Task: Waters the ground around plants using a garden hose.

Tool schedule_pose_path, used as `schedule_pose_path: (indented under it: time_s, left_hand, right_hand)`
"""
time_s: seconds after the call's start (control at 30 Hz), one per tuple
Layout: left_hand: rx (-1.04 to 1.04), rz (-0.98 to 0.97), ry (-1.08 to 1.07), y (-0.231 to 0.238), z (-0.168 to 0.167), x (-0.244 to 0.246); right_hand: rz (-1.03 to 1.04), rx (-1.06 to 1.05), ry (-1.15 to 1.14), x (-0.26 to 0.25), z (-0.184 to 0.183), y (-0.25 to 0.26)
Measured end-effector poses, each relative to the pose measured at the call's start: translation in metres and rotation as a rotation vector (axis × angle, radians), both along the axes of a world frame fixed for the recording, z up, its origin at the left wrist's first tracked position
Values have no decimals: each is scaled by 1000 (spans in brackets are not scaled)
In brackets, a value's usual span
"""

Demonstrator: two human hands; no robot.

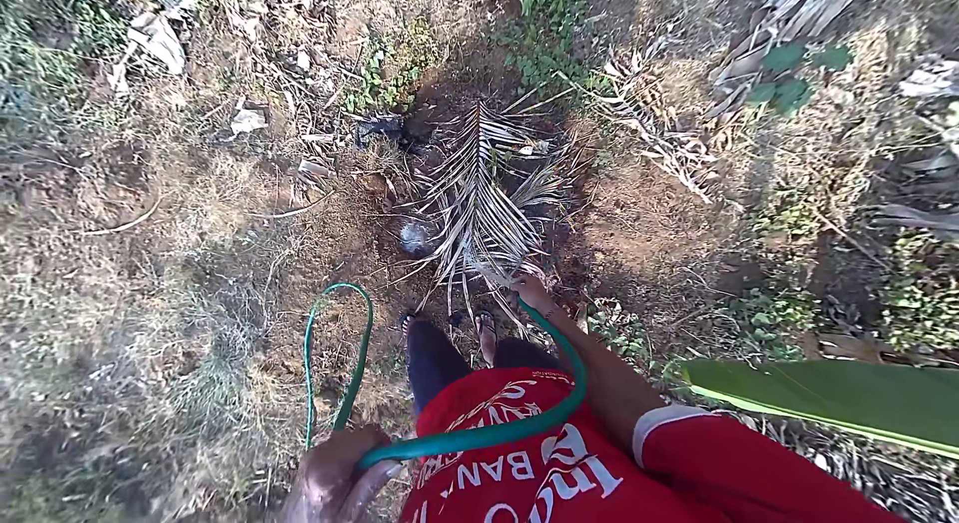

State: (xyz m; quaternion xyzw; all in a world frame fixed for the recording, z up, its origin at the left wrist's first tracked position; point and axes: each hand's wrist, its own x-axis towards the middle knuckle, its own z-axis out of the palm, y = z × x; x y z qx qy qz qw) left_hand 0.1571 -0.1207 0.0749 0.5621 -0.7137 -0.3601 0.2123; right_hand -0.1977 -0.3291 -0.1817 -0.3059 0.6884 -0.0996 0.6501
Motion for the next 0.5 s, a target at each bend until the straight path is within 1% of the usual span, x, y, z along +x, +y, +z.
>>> schedule_pose_path:
  time_s: [0.07,0.17,0.37,0.5]
  left_hand:
    - [-7,22,-5,10,-1,-4]
    - [-26,32,-5,15,-2,-9]
    - [-33,-10,16,5,-7,-14]
    - [-44,-63,14,-5,-8,-15]
  right_hand:
    - [-28,-27,3,-2,-2,10]
    - [-10,-37,-10,-7,-3,16]
    - [-21,23,-40,-15,1,21]
    - [-34,20,-26,-24,-2,27]
